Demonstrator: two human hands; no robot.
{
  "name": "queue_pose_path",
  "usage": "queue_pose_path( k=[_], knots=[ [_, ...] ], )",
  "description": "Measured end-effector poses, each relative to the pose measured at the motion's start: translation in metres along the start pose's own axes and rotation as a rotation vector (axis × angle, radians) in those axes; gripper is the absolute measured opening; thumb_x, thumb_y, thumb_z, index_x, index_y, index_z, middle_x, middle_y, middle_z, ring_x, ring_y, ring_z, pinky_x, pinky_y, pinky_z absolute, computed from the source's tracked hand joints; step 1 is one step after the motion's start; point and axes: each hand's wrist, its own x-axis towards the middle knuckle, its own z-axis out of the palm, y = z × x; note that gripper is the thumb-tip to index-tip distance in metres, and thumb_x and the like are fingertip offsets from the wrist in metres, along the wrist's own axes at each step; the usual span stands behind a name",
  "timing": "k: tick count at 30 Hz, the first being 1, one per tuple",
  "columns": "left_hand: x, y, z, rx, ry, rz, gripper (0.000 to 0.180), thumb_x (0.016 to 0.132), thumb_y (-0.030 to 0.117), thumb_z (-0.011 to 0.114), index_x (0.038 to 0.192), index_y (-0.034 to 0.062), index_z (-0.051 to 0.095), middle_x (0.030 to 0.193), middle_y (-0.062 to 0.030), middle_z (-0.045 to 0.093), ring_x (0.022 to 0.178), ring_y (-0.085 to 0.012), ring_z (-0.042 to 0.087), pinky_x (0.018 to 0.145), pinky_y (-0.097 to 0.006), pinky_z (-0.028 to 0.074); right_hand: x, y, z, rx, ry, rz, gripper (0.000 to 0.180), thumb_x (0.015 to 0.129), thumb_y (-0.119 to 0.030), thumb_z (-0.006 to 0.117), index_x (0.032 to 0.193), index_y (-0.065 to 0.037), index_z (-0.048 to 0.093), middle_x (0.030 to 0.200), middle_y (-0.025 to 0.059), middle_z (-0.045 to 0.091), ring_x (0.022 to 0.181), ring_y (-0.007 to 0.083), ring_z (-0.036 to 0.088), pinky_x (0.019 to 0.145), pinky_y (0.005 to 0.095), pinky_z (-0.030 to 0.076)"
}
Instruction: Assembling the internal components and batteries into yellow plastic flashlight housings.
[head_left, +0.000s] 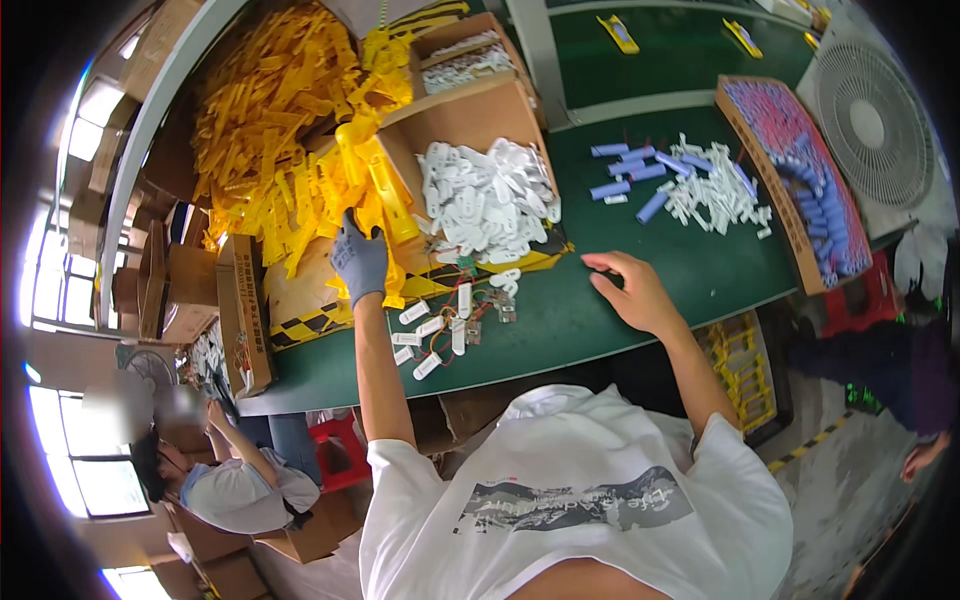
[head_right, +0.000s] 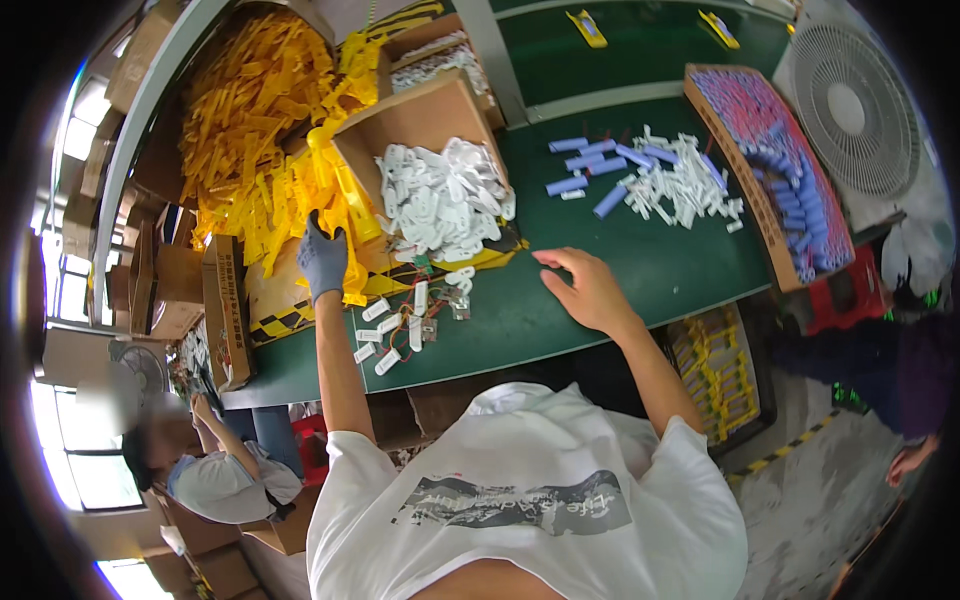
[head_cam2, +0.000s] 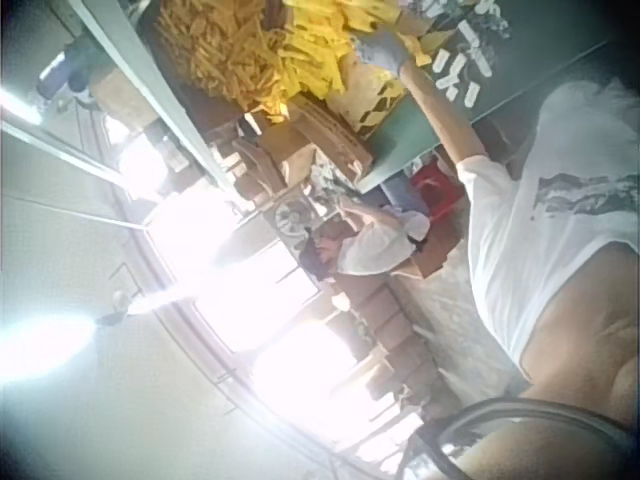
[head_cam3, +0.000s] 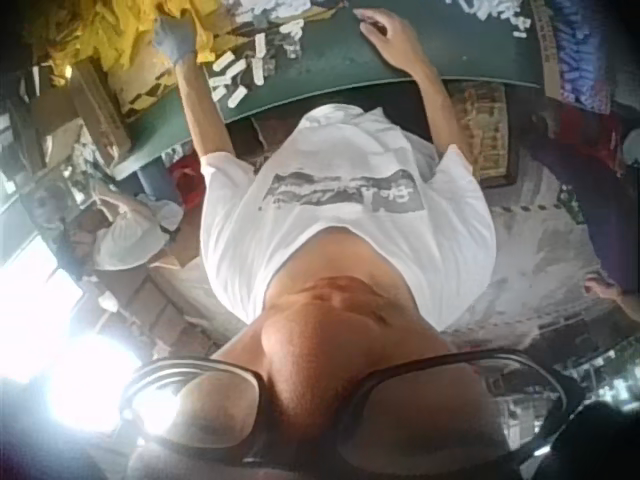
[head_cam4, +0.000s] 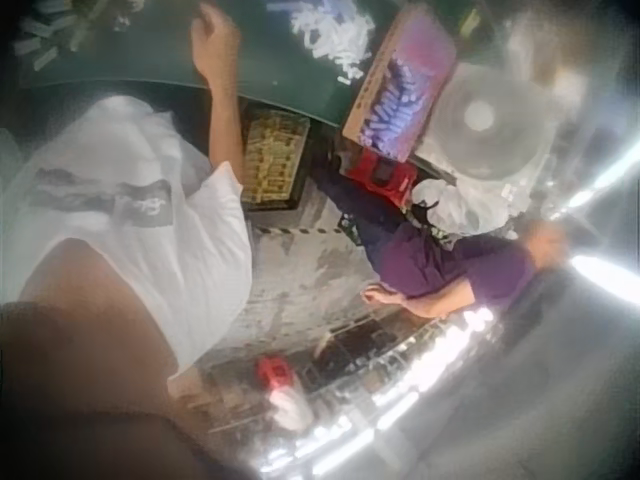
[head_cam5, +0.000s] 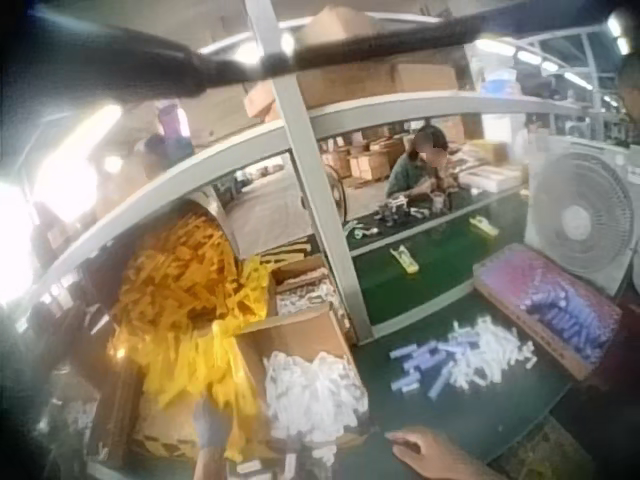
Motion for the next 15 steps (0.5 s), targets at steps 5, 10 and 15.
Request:
queue_pose_path(
  k=[5,10,15],
  knots=[
    [-0.012,0.021,-0.001,0.167,-0.033,-0.097,0.068,0.076,0.04,0.068,0.13,0.0023,0.048,0.116,-0.0252,0.061,0.107,-0.0376,0.059,0.09,-0.044,0.046,-0.006,-0.015,0.033,-0.037,0.002,-0.133,0.028,0.087,-0.014,0.062,0.113,-0.004,0.062,0.106,0.0126,0.065,0.097,0.0283,0.062,0.084,0.0361,0.049],
    [-0.01,0.003,0.003,-0.13,0.012,-0.127,0.067,0.075,0.037,0.07,0.128,0.0008,0.051,0.115,-0.0219,0.063,0.108,-0.0352,0.059,0.092,-0.04,0.046,0.007,-0.022,0.058,-0.166,-0.019,-0.229,0.029,0.086,-0.018,0.062,0.112,-0.005,0.062,0.106,0.0122,0.064,0.097,0.0318,0.061,0.085,0.0413,0.048],
    [-0.039,0.004,0.005,-1.032,0.275,-0.08,0.054,0.082,0.008,0.07,0.131,0.0019,0.048,0.095,-0.0083,0.063,0.084,-0.0188,0.061,0.073,-0.03,0.049,0.019,-0.019,0.057,-0.179,0.132,-0.307,0.025,0.085,-0.016,0.063,0.107,-0.004,0.064,0.103,0.0115,0.064,0.09,0.0309,0.061,0.079,0.0408,0.049]
  ],
)
